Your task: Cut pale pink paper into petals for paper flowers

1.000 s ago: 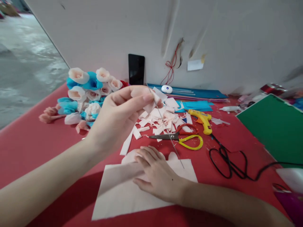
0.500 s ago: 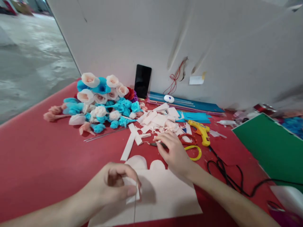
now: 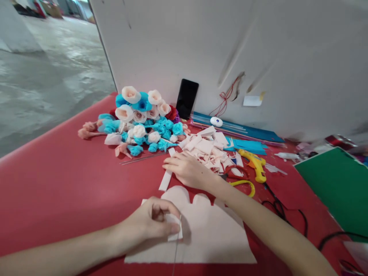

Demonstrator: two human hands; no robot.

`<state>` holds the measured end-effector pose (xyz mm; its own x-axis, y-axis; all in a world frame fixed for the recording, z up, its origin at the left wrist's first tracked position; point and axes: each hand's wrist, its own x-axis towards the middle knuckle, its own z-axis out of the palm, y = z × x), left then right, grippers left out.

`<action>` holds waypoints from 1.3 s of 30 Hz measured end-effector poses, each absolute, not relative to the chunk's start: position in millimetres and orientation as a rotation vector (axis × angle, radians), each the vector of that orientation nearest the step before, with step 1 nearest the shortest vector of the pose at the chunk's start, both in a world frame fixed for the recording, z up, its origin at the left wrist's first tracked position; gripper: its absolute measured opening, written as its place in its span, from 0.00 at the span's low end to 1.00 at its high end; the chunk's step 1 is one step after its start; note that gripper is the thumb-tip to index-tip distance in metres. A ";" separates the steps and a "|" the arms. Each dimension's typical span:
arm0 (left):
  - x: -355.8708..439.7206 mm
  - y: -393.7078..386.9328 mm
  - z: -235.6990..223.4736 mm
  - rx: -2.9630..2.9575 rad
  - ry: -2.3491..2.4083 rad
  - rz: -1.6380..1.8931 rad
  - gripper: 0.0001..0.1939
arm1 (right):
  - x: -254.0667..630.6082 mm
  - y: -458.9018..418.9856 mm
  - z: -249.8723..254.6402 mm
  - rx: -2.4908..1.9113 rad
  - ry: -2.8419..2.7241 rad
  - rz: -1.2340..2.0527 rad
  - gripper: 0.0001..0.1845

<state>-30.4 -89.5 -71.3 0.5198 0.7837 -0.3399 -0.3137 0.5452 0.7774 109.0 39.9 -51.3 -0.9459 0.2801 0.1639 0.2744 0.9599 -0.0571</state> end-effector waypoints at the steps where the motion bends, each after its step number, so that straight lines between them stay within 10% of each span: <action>1: -30.3 -89.4 -70.8 0.722 0.753 0.732 0.09 | 106.9 38.0 -52.1 -0.378 -2.966 0.025 0.15; 39: -28.6 -90.5 -75.5 0.865 0.884 0.741 0.09 | 195.0 169.4 -37.1 -1.795 -2.663 0.254 0.16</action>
